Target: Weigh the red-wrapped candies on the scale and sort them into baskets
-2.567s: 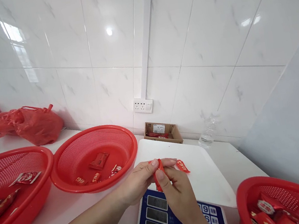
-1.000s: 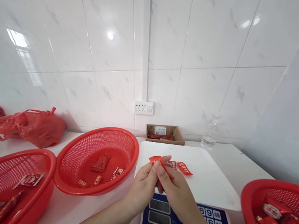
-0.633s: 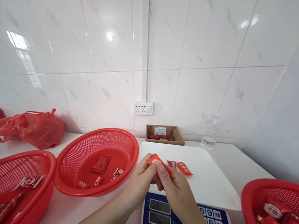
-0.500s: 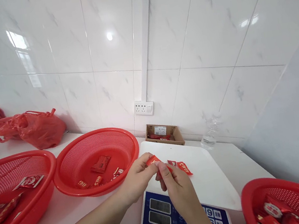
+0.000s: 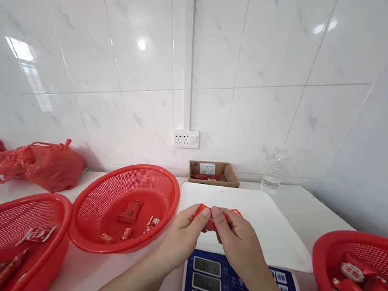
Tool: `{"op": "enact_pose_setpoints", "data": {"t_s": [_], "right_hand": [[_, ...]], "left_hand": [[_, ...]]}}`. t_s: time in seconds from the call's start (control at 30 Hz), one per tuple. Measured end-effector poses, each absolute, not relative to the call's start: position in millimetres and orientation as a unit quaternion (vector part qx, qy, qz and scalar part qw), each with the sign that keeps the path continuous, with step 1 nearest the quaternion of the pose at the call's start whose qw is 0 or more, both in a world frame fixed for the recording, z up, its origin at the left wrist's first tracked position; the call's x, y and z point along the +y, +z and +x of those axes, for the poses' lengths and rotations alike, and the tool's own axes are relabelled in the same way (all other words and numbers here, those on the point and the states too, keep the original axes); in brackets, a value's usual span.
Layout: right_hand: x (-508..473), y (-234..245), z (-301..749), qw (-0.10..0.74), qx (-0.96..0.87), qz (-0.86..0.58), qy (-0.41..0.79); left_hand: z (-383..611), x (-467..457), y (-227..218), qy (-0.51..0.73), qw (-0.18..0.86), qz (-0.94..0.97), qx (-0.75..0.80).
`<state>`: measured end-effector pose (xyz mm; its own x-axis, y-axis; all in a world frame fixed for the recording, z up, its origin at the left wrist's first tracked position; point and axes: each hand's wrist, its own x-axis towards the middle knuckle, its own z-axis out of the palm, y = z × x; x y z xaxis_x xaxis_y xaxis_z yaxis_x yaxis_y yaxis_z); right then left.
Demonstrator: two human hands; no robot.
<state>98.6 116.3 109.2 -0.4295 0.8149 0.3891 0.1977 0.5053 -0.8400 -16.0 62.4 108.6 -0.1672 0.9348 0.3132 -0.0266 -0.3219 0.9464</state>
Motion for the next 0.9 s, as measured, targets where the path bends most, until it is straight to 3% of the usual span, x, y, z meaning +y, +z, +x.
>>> {"op": "enact_pose_setpoints", "data": {"t_s": [0.27,0.6,0.77,0.9], "right_hand": [[113,110,99,0.423,-0.763,-0.307,0.38],[116,110,106,0.431,-0.75,-0.315,0.391],[115,114,110,0.404,-0.786,-0.304,0.357],[116,117,112,0.378,-0.798,-0.295,0.365]], "left_hand": [[-17,64,107,0.625,0.441,0.497,0.41],[-20,58,116,0.623,0.39,0.507,0.45],[-27,58,116,0.584,0.404,0.519,0.476],[-27,58,114,0.611,0.423,0.53,0.409]]}}
